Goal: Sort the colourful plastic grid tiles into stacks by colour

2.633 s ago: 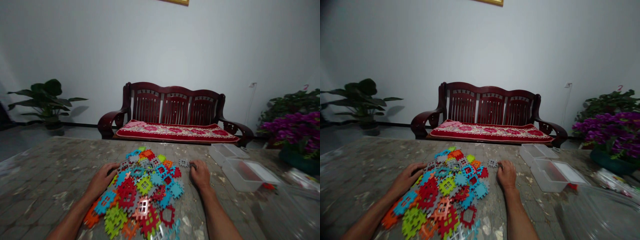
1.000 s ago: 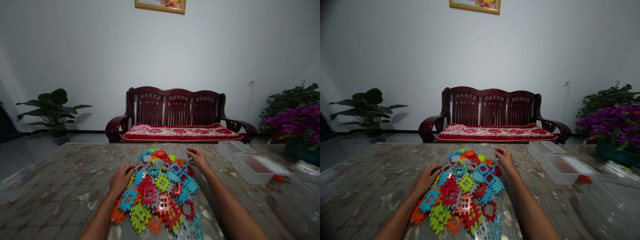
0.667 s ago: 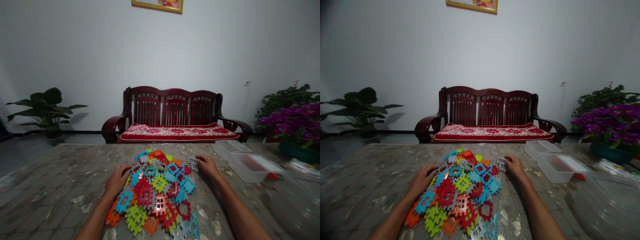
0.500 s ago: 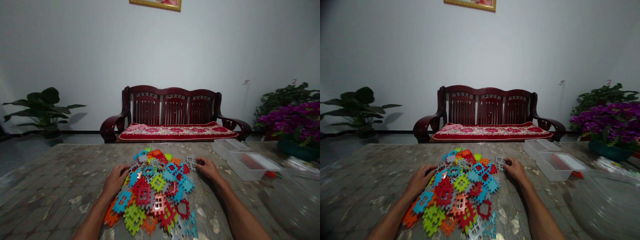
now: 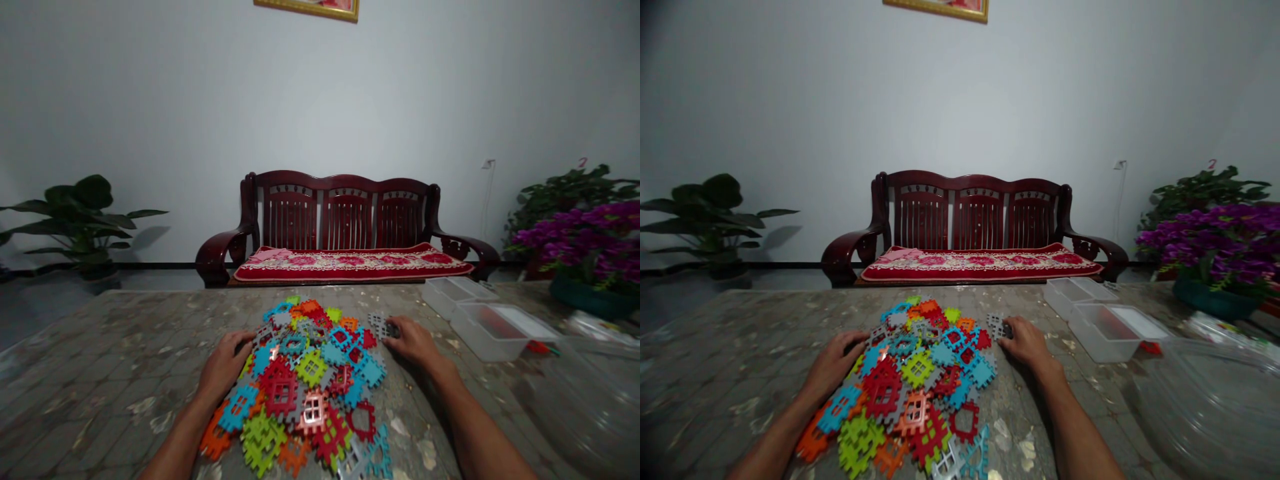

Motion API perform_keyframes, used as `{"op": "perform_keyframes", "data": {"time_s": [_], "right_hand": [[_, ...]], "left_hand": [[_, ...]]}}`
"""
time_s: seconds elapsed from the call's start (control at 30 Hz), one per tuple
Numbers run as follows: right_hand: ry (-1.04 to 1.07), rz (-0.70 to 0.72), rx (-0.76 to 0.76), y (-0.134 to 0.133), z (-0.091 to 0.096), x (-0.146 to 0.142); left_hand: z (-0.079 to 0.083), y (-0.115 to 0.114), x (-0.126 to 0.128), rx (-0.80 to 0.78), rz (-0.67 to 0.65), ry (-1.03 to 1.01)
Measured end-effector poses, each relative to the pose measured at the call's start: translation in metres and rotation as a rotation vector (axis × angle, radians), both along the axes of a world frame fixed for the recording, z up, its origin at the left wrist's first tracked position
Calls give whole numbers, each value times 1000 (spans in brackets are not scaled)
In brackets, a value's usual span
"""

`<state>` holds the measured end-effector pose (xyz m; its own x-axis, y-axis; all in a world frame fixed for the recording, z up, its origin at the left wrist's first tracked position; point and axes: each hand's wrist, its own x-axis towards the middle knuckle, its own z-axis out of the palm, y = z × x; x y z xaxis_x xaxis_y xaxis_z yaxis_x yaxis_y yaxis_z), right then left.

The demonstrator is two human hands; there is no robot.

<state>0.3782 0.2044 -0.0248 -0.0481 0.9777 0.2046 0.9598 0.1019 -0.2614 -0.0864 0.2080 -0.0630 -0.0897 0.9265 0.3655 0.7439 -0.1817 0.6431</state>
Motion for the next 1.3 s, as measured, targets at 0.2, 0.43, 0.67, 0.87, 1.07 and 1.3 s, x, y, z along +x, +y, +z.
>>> {"op": "perform_keyframes", "data": {"time_s": [0.2,0.43,0.67,0.87,1.07,1.3], "right_hand": [[-52,3,-31,-4,8,-3],[-58,33,-82,-4,13,-2],[1,-80,-1,8,17,-7],[-64,-122,-32,25,26,-23],[-171,-69,-85,34,27,-20],[-200,10,-101,41,29,-17]], "left_hand": [[1,0,1,-14,5,2],[1,0,1,-22,4,6],[-2,1,0,-19,5,0],[-2,1,0,-10,6,-8],[1,0,1,-4,-4,0],[4,-1,3,0,4,-5]]}}
